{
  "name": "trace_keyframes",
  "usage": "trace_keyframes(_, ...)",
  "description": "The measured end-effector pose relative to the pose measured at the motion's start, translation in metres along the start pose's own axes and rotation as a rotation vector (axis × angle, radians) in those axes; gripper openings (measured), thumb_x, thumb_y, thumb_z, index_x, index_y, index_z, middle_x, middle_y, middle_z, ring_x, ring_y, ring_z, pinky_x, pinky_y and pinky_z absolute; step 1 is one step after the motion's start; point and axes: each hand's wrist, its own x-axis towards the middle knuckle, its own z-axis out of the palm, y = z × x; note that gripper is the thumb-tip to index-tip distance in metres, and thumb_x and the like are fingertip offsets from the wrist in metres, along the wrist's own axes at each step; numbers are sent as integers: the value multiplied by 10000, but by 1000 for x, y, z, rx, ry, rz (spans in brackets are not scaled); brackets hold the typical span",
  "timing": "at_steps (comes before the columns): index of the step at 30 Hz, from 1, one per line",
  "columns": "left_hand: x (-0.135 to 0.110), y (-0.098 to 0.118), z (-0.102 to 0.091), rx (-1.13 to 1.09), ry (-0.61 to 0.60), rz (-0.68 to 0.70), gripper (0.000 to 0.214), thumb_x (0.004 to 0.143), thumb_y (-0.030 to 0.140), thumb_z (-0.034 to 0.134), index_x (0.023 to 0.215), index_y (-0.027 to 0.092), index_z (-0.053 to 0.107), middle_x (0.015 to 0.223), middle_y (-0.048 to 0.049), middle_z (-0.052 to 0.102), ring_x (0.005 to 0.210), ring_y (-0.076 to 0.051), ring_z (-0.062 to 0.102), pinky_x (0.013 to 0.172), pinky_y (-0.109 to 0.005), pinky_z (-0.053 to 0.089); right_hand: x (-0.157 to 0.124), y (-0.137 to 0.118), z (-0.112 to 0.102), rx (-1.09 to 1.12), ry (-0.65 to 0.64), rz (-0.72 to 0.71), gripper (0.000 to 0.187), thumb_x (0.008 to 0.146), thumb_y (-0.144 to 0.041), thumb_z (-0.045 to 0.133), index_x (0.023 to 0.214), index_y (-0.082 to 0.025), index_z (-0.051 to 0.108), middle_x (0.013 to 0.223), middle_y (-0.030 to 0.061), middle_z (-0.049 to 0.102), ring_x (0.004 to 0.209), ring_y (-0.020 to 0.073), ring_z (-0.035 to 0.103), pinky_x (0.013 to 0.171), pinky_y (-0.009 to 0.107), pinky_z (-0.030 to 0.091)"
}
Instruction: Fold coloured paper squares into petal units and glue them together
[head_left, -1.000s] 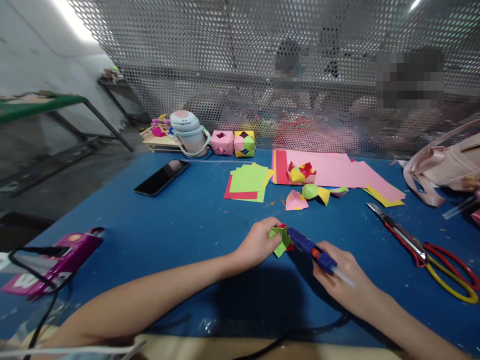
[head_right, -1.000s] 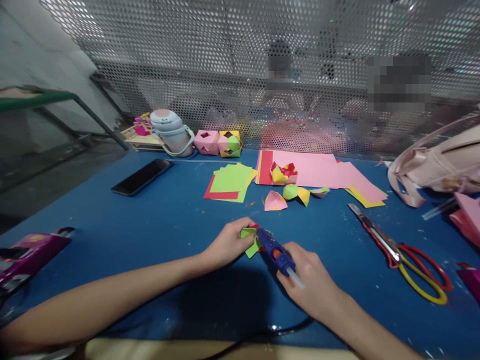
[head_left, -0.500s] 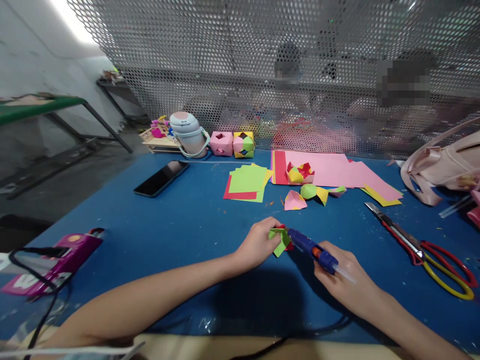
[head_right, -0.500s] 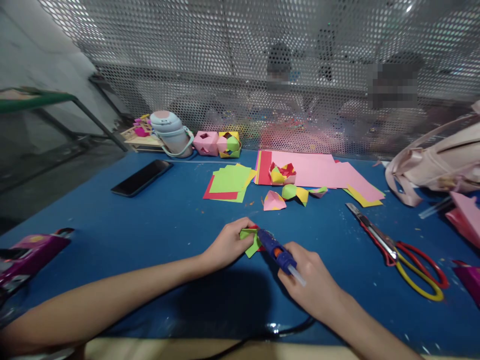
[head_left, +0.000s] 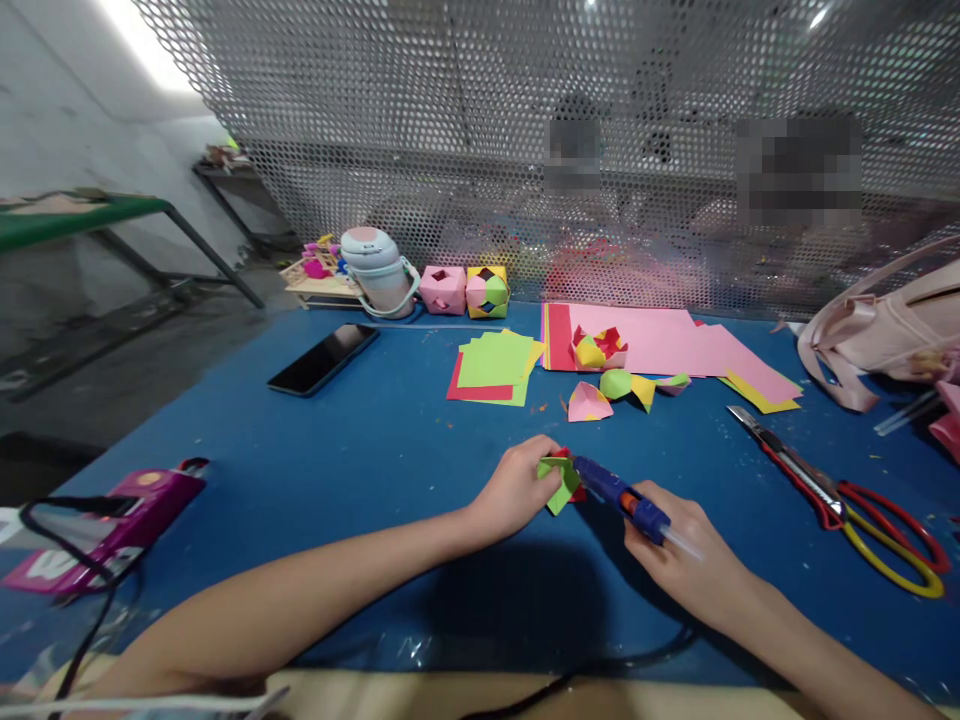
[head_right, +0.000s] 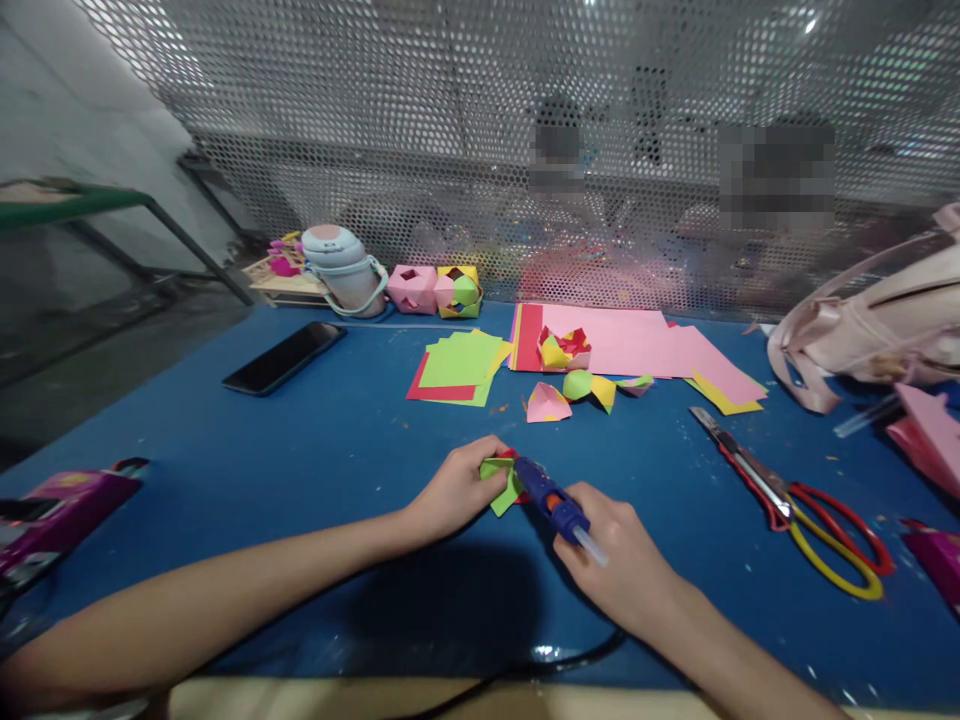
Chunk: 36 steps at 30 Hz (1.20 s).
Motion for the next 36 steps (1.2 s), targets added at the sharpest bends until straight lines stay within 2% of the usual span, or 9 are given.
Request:
trace_keyframes(8, 1, -1, 0, -9, 4, -10, 127, 704, 109, 461, 733, 162, 572, 733, -11, 586, 713, -141, 539, 653, -222, 404, 1, 0, -1, 22, 19, 16, 109, 752, -122, 447, 692, -212, 436, 577, -33, 507, 475, 108, 479, 463, 213, 360)
trace_keyframes(14, 4, -4, 0, -218, -18, -169, 121, 690, 148, 474, 763, 154, 571, 640, 30, 566, 585, -103, 506, 550, -191, 391, 3, 2, -4, 149, 44, 104, 84, 751, -148, 464, 700, -198, 507, 609, -26, 556, 521, 115, 530, 496, 209, 413)
trace_keyframes(18, 7, -4, -1, -315, -38, -227, 119, 670, 134, 476, 762, 151, 551, 602, 48, 547, 527, -80, 480, 504, -173, 375, 2, 5, 0, 210, 93, 163, 79, 756, -172, 486, 734, -191, 559, 643, -20, 605, 551, 126, 567, 509, 211, 441)
trace_keyframes(25, 6, -3, -2, -260, -70, -198, 126, 670, 163, 479, 756, 143, 569, 626, 24, 569, 564, -101, 507, 514, -186, 383, 7, 1, 6, 218, -9, 109, 112, 753, -127, 463, 763, -184, 558, 662, -8, 605, 567, 121, 560, 529, 211, 430)
trace_keyframes(31, 6, -5, -1, -220, -94, -179, 143, 662, 164, 475, 763, 143, 574, 593, 35, 534, 543, -96, 478, 502, -186, 365, 7, 2, 7, 214, 21, 104, 99, 767, -143, 464, 767, -179, 556, 663, -2, 602, 566, 123, 565, 531, 213, 431)
trace_keyframes(34, 6, -3, -2, -286, -84, -199, 121, 649, 155, 489, 739, 145, 569, 605, 35, 538, 556, -95, 484, 506, -187, 372, 6, 1, 6, 231, 11, 108, 103, 761, -145, 471, 767, -182, 567, 665, 0, 614, 573, 133, 579, 531, 216, 445)
trace_keyframes(36, 6, -1, -2, -376, -61, -259, 118, 630, 133, 487, 725, 150, 555, 590, 45, 530, 527, -86, 473, 489, -185, 367, 6, 1, 4, 275, 57, 143, 100, 760, -160, 485, 764, -192, 579, 687, 9, 638, 599, 147, 604, 545, 220, 469)
